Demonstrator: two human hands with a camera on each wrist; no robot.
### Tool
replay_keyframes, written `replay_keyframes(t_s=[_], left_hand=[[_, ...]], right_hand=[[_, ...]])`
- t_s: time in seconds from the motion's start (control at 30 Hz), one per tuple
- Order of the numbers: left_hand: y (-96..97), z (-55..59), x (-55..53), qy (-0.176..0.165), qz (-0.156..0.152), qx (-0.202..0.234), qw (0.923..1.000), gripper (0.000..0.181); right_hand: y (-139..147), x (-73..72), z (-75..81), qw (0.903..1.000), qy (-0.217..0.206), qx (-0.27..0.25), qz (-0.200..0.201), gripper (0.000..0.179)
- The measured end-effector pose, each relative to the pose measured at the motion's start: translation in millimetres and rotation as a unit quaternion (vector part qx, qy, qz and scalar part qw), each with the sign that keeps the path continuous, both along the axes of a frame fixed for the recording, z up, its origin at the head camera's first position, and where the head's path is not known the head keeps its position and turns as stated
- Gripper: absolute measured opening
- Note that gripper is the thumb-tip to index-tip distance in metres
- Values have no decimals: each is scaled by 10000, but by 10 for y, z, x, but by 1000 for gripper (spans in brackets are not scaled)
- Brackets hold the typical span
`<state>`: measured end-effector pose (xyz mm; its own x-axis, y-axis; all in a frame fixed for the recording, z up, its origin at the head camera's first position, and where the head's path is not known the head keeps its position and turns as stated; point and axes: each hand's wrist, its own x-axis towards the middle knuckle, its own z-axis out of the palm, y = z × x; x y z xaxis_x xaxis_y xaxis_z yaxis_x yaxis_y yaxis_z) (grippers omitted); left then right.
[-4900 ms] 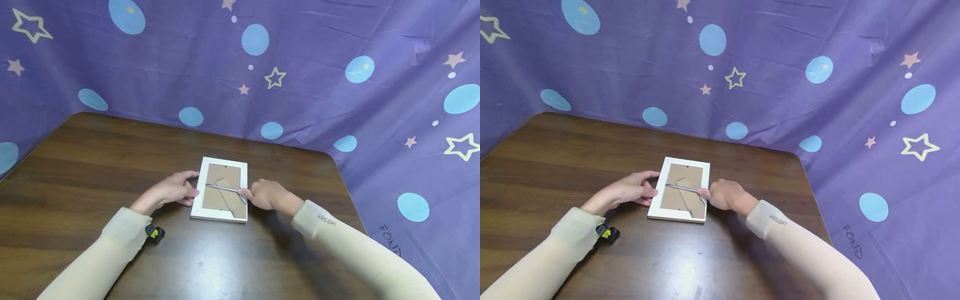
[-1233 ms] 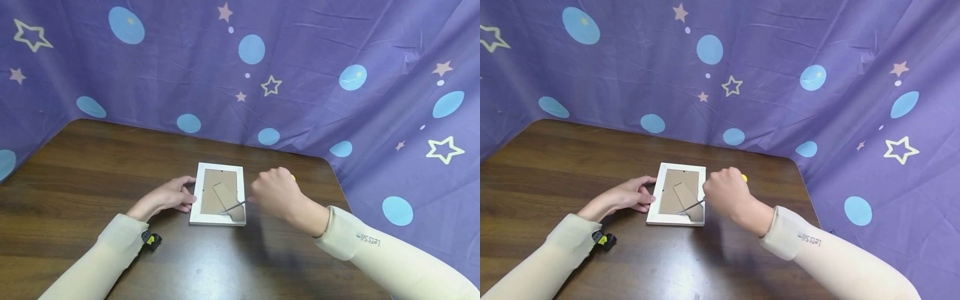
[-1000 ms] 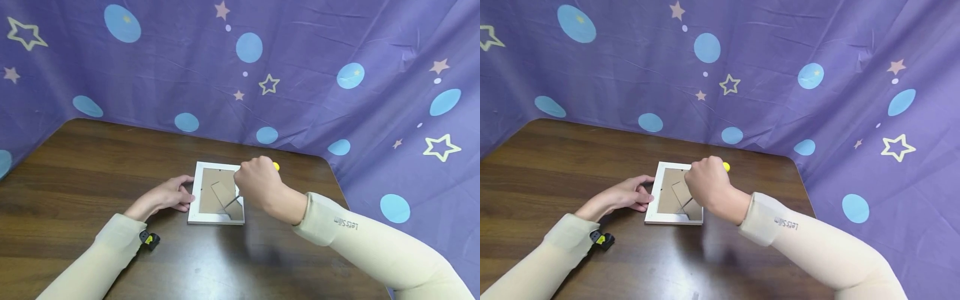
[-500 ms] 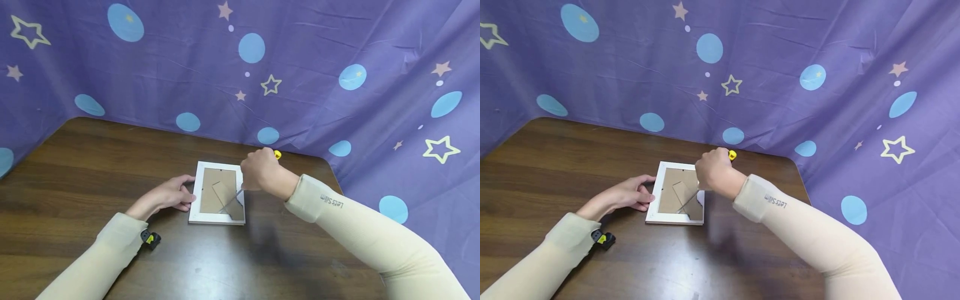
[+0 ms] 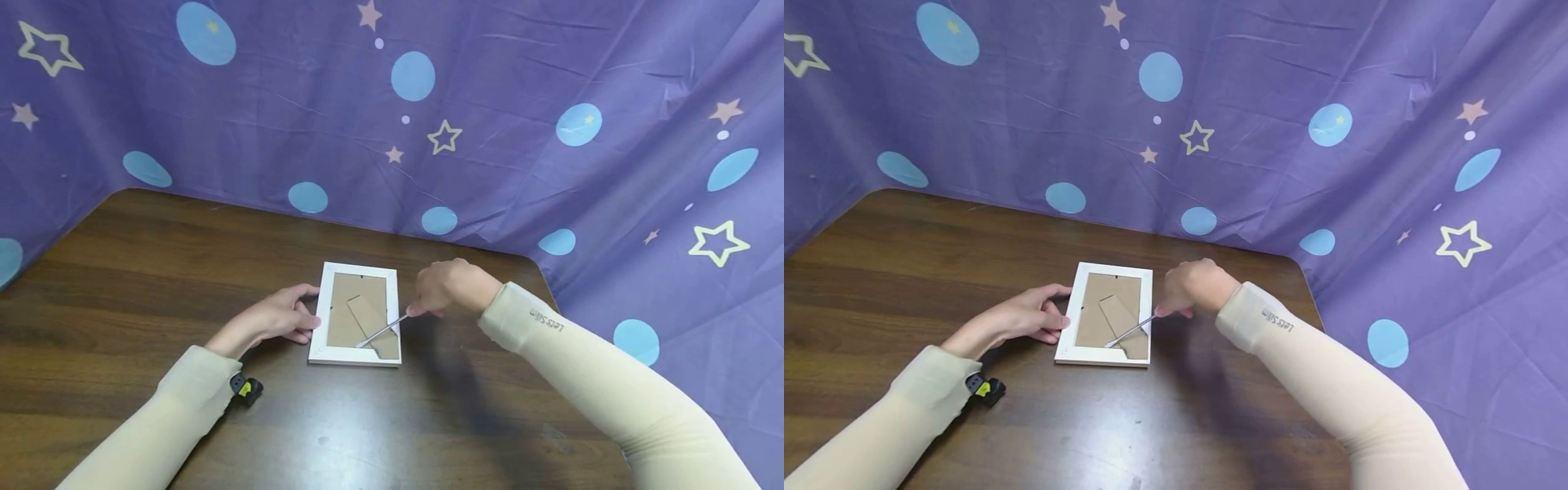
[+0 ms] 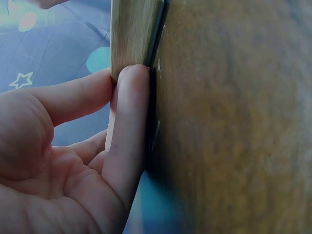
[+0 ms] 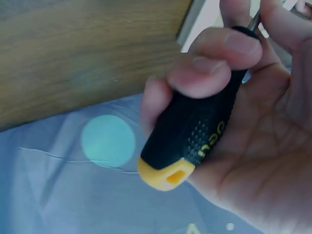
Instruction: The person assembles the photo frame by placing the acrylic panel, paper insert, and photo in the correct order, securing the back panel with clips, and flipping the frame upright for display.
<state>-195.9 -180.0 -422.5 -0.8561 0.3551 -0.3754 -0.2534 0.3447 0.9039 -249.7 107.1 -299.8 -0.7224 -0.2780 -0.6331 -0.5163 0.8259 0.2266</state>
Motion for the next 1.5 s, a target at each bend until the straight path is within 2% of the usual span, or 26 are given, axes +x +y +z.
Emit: replay_keyframes(t_s=[0.2,0.4,0.67,1.0,1.17,1.23,1.33,1.5], left_hand=[[10,13,3,5,-14,14,10000,77],[5,26,14,-1,3,-14,10000,78],[-3,31,8,2,-18,-34,10000,78],[-2,33,-2,-16,-51,-32,10000,78],[-19,32,-2,2,-40,-44,10000,78],[-23,28,-4,-1,-31,-44,10000,78],[-25,20,-4,-47,-7,-64,10000,78],[-25,26,9,20,-16,-34,10000,78]], right_hand=[[129,-81,-138,9977,-610,-276,-87,62],[251,-137,-311,9905,-1237,-548,-258,62],[378,-112,-450,9768,-1751,-860,-884,61],[462,-56,-518,9650,-1858,-1025,-1542,64],[497,6,-565,9600,-1878,-1224,-1676,66],[507,21,-580,9599,-1882,-1287,-1628,67],[504,31,-587,9653,-1751,-1370,-1372,66],[514,60,-562,9771,-1215,-1527,-849,67]])
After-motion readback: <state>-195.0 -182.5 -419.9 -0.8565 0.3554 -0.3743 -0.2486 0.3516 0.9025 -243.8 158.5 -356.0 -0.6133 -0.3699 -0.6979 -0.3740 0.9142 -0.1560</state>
